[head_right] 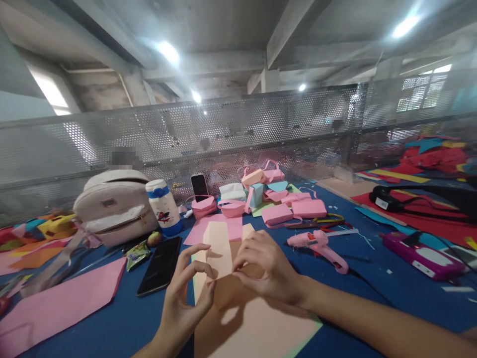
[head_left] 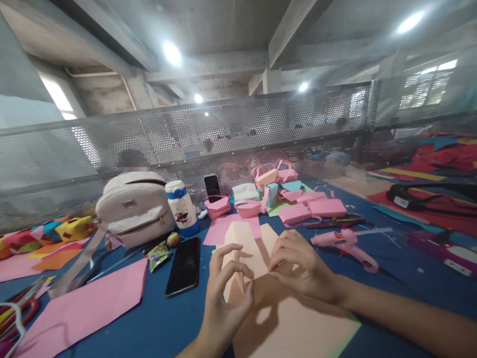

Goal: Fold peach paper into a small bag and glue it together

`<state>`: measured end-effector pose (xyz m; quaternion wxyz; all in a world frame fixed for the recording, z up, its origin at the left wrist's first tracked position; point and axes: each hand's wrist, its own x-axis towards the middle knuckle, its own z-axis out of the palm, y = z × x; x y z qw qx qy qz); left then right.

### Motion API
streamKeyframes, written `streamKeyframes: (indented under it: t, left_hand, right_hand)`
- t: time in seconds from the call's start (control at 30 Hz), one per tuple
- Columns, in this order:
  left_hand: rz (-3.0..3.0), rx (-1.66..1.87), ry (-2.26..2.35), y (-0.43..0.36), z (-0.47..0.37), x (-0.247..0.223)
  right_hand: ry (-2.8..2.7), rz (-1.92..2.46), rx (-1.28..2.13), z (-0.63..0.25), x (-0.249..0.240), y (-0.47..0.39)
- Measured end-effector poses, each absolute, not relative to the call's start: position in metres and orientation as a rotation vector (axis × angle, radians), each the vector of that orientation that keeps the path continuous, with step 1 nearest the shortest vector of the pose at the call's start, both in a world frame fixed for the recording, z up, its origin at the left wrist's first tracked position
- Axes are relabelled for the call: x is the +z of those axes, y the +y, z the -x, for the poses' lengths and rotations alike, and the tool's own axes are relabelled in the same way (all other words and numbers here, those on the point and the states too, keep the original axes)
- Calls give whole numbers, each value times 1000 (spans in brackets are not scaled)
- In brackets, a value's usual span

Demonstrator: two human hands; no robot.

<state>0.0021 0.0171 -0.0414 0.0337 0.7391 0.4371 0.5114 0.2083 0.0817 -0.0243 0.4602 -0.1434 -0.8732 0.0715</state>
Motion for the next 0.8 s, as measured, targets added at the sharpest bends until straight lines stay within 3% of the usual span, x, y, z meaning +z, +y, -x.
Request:
streamKeyframes:
  t: [0.8]
  left_hand:
    - [-2267,1581,1362,17,-4,-44]
  right_hand:
    - [-2107,362,238,-205,-29,77]
